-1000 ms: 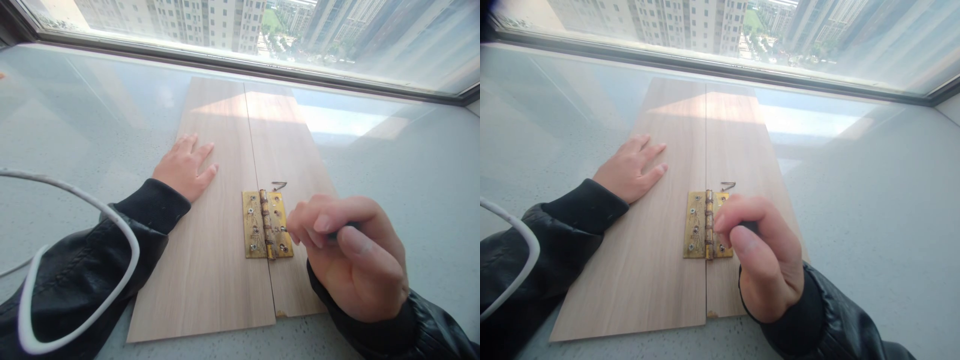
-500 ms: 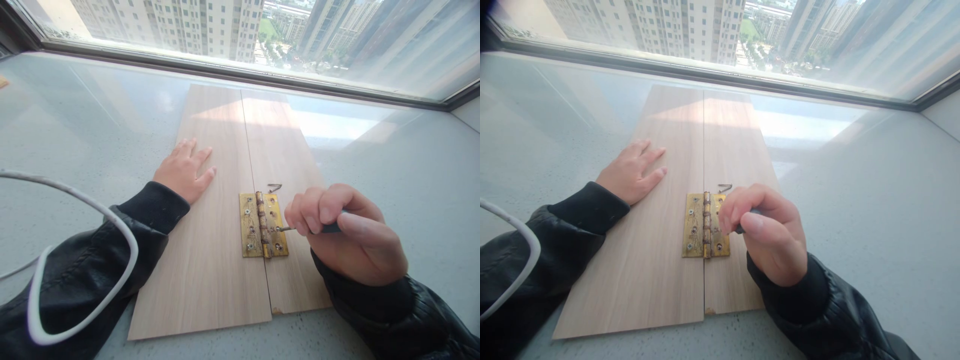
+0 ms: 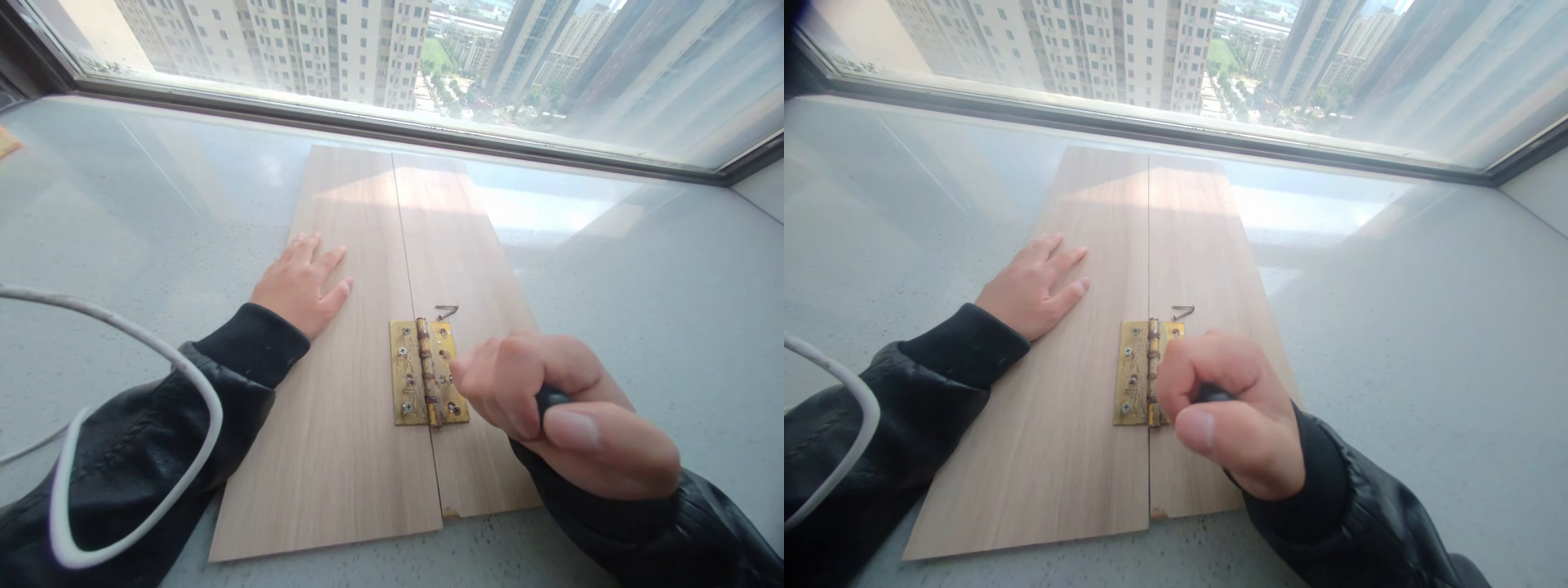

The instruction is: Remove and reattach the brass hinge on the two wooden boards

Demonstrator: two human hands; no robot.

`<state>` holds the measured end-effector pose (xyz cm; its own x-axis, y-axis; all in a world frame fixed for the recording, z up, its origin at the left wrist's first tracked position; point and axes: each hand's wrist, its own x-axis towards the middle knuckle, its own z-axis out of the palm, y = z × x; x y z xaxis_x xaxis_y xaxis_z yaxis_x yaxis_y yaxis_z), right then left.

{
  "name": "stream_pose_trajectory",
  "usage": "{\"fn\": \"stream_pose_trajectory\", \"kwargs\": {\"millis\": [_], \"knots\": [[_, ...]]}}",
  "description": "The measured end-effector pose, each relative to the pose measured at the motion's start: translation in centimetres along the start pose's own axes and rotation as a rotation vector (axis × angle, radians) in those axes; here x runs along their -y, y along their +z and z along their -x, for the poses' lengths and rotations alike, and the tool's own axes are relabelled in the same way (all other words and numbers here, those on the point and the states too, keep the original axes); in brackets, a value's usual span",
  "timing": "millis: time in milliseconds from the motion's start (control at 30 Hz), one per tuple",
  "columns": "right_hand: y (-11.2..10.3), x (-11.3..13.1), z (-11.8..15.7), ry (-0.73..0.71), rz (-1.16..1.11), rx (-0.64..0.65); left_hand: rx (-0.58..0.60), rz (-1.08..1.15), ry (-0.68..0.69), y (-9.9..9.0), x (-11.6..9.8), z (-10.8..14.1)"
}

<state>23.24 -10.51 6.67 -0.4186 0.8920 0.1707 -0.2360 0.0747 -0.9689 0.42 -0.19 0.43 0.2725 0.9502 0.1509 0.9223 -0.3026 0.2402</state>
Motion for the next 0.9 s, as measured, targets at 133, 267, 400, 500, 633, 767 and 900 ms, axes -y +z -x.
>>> {"fn": "stream_pose_trajectory", "kwargs": {"millis": [133,267,400,500,633,767,900], "knots": [[-0.6,-0.5,-0.1,-0.073,-0.118,-0.112,-0.003,0.006,0.003,0.1,0.1,0.0],[-0.3,-1.6,0.6,-0.235,0.137,-0.306,-0.002,0.003,0.003,0.1,0.1,0.0],[0.7,-1.9,1.3,-0.23,0.224,-0.377,0.006,-0.003,0.001,0.0,0.0,0.0],[1.5,-1.9,1.1,-0.193,0.089,-0.419,0.017,-0.002,-0.001,-0.1,0.0,0.0],[1.2,-1.3,0.1,-0.095,-0.016,-0.281,0.008,0.001,-0.003,-0.1,0.0,0.0],[-0.2,-0.5,-0.7,-0.023,-0.095,0.035,-0.003,0.007,0.008,0.0,0.1,0.1],[-0.8,-0.6,-0.2,-0.038,-0.081,-0.07,-0.015,0.007,0.005,0.1,0.1,0.1]]}}
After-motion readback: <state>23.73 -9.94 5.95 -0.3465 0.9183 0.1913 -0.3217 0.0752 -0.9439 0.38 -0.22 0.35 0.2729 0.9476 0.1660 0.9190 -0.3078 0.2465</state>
